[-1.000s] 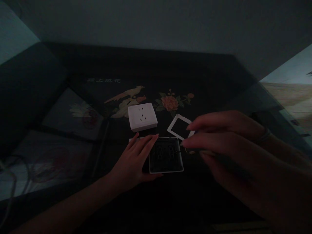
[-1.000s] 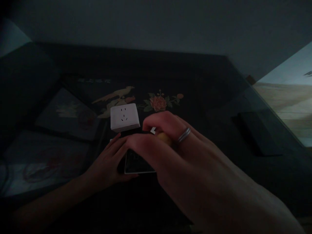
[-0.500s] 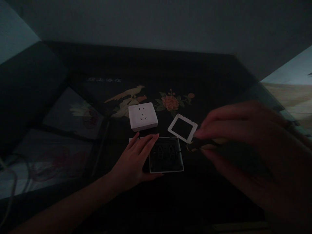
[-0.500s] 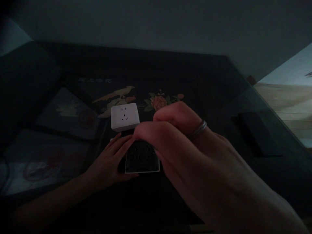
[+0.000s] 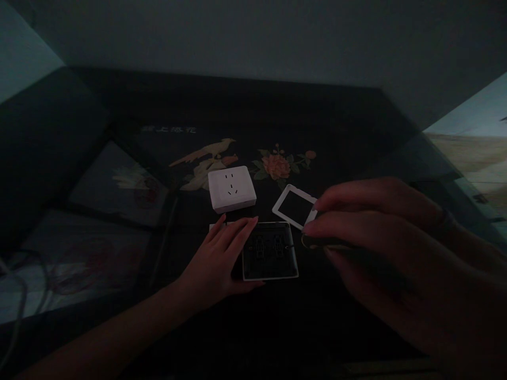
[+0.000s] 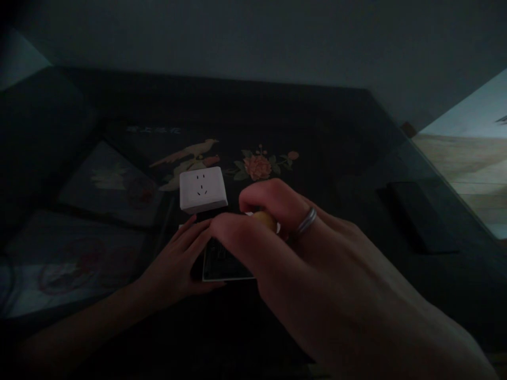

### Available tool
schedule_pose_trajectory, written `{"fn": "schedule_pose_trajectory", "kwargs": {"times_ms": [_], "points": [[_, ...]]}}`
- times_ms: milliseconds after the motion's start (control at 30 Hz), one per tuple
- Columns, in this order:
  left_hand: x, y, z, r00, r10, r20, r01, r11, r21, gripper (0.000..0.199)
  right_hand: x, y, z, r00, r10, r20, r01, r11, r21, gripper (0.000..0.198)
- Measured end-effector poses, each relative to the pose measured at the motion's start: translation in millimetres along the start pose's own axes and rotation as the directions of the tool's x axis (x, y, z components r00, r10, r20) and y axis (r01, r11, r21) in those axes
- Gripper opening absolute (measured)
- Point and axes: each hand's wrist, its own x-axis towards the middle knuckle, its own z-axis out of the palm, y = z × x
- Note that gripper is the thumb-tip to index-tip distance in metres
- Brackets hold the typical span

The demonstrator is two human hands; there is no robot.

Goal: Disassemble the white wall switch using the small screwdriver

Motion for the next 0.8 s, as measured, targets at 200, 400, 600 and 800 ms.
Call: {"fn": "schedule_pose_trajectory", "kwargs": {"times_ms": [200,400,600,800], "points": [[0.1,-0.2,-0.6,1.0,0.018,-0.001,-0.018,1.0,0.012,0.11,10.7,4.6,2.2,0.996,-0.092,0.01,0.092,0.996,0.02,0.011],[-0.6,-0.5,0.4,0.999,-0.007,0.04,0.007,1.0,0.003,0.103,-6.7,2.6,2.1,0.999,0.018,0.033,-0.022,0.995,0.099,0.025],[0.1,-0.7,0.7,1.0,0.003,0.009,-0.003,0.999,0.034,0.112,10.0,-0.2,-0.8,0.997,-0.079,0.025,0.078,0.996,0.035,0.007],[0.1,-0.8,-0.1,1.0,0.023,0.011,-0.023,0.999,0.025,0.112,10.6,2.7,-4.6,0.997,-0.055,0.061,0.049,0.993,0.104,0.031]]}}
